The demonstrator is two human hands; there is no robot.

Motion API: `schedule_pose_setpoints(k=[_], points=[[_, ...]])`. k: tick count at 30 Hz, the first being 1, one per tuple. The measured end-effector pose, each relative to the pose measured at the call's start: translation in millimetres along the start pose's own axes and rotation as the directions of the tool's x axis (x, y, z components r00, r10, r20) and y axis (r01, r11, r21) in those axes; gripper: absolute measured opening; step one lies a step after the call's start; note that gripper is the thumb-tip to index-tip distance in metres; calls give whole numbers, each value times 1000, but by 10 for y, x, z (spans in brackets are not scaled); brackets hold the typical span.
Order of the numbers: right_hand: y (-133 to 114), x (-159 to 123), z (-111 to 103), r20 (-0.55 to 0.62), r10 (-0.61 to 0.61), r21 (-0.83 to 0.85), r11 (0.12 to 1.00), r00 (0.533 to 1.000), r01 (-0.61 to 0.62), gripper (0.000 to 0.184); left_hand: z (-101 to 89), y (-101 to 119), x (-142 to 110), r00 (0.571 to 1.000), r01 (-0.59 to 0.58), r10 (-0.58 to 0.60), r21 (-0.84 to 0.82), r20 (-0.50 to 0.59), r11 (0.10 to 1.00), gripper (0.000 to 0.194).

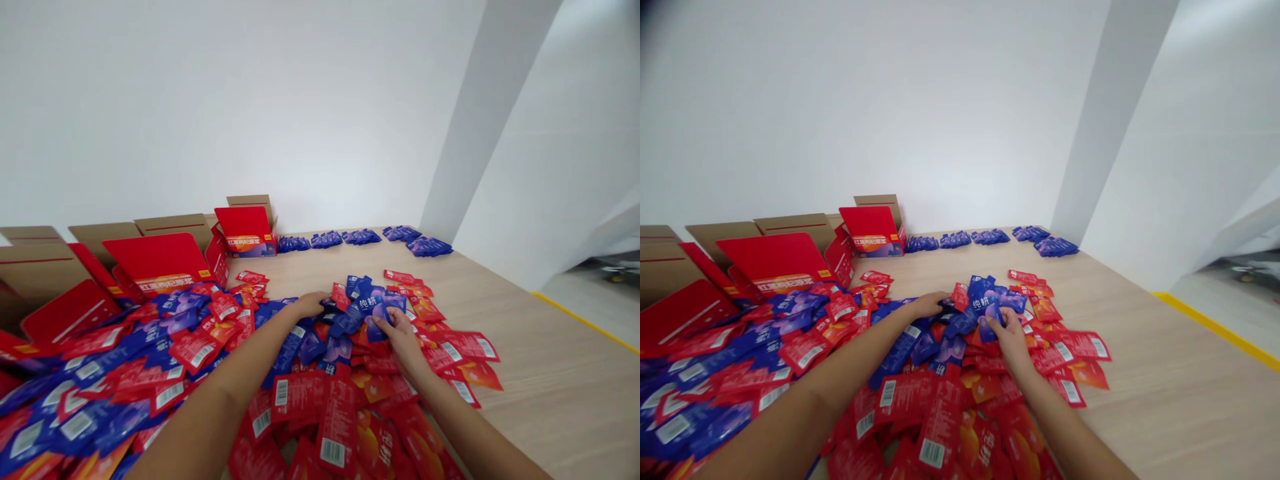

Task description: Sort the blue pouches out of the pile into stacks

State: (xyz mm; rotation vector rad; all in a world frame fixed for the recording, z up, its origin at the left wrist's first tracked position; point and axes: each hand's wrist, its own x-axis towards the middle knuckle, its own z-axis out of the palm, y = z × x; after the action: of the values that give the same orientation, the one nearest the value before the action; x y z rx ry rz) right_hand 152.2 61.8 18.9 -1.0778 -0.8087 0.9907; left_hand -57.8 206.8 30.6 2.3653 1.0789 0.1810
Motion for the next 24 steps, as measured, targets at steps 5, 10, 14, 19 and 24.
schedule_pose_setpoints(k=[5, 10, 14, 19, 24], points=[[-214, -201, -43, 28, 5, 15, 1000, 1000, -5, 38, -24, 333, -282, 998, -54, 46, -197, -45, 979, 56], [-256, -435, 102, 84, 17, -31, 999, 996, -15, 38, 81, 704, -731, 965, -76, -49, -453, -259, 888, 31], [-218, -705, 389, 211, -32, -159, 985, 977, 67, 32, 325, 1026, -1097, 894, -37, -292, -705, -340, 708, 34], [-297, -1078, 665, 308, -21, -422, 893, 951, 157, 24, 512, 1309, -1531, 691, -85, -480, -720, -541, 689, 22], [-353, -1246, 669, 212, -95, -475, 860, 973, 188, 31, 707, 1515, -1823, 734, -17, -398, -600, -551, 799, 23]])
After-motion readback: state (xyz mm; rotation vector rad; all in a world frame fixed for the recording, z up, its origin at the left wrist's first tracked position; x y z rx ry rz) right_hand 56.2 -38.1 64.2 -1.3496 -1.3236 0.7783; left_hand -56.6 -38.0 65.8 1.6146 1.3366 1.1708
